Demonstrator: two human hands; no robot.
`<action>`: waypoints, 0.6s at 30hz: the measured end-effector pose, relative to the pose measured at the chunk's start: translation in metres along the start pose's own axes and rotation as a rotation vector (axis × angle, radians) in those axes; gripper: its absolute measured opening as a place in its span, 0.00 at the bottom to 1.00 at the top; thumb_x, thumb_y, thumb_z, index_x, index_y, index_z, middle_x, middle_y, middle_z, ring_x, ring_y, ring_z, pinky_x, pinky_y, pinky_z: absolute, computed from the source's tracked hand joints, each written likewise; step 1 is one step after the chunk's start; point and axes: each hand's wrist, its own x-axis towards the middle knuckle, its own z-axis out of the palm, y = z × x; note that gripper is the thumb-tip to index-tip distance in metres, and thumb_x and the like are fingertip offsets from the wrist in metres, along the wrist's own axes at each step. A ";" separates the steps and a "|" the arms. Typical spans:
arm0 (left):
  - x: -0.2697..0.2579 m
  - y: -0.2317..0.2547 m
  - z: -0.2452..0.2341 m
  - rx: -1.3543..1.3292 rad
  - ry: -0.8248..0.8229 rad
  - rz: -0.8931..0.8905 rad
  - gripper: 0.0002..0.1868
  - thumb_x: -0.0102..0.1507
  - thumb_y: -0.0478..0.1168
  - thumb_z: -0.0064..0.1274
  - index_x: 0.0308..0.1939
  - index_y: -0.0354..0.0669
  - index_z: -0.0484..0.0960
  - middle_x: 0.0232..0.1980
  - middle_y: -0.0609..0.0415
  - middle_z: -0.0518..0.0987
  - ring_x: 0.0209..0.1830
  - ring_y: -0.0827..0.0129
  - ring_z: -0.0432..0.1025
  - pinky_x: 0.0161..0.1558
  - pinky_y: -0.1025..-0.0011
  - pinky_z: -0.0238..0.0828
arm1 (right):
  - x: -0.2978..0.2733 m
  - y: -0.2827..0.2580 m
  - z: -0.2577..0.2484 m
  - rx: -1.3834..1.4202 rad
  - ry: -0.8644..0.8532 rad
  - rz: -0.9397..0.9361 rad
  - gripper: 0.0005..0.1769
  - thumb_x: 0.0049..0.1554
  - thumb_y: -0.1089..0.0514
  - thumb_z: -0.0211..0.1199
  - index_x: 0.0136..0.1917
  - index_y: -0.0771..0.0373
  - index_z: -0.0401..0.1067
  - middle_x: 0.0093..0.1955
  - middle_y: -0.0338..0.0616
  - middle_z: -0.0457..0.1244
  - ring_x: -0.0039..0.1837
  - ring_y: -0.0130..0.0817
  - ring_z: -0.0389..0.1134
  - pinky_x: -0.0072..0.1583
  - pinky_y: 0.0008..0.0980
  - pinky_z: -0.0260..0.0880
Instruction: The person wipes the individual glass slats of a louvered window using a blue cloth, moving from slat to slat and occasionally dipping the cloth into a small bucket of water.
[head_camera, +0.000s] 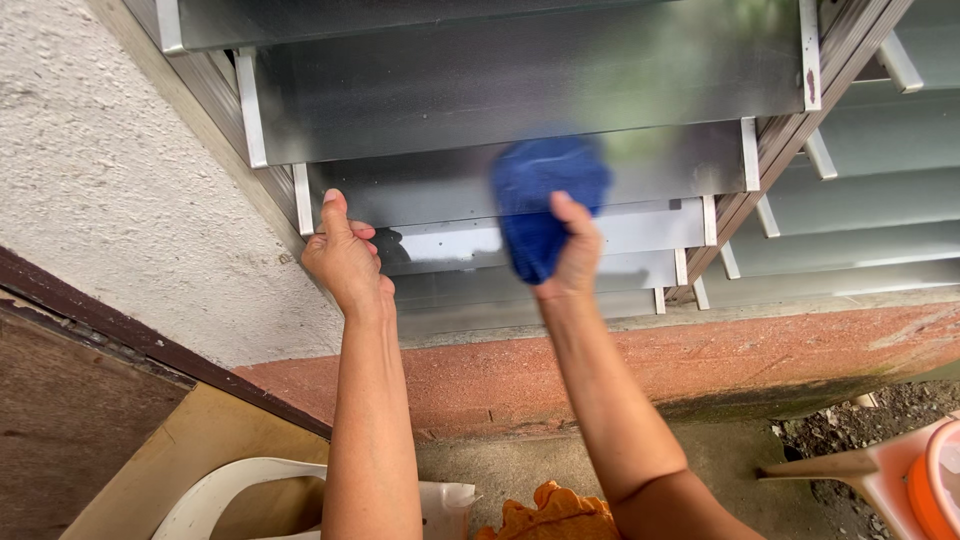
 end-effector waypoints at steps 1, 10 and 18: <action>0.001 0.000 0.000 -0.003 0.001 -0.008 0.26 0.65 0.49 0.57 0.15 0.45 0.72 0.15 0.61 0.69 0.10 0.81 0.55 0.12 0.80 0.44 | 0.000 0.017 0.004 0.003 -0.019 0.066 0.33 0.47 0.57 0.73 0.64 0.68 0.67 0.54 0.50 0.65 0.53 0.42 0.70 0.52 0.36 0.77; 0.009 -0.007 -0.008 -0.039 -0.052 0.004 0.23 0.65 0.50 0.60 0.18 0.46 0.75 0.16 0.62 0.68 0.12 0.82 0.56 0.14 0.81 0.46 | -0.030 0.063 0.014 -0.309 -0.120 0.436 0.36 0.48 0.52 0.71 0.66 0.67 0.67 0.58 0.50 0.68 0.61 0.42 0.70 0.66 0.39 0.70; 0.007 0.004 -0.017 0.030 -0.116 -0.117 0.27 0.63 0.55 0.60 0.16 0.49 0.70 0.16 0.62 0.69 0.10 0.82 0.56 0.11 0.81 0.42 | -0.061 -0.042 -0.052 -0.583 0.132 -0.188 0.34 0.52 0.51 0.68 0.66 0.67 0.62 0.61 0.56 0.61 0.63 0.55 0.65 0.62 0.57 0.69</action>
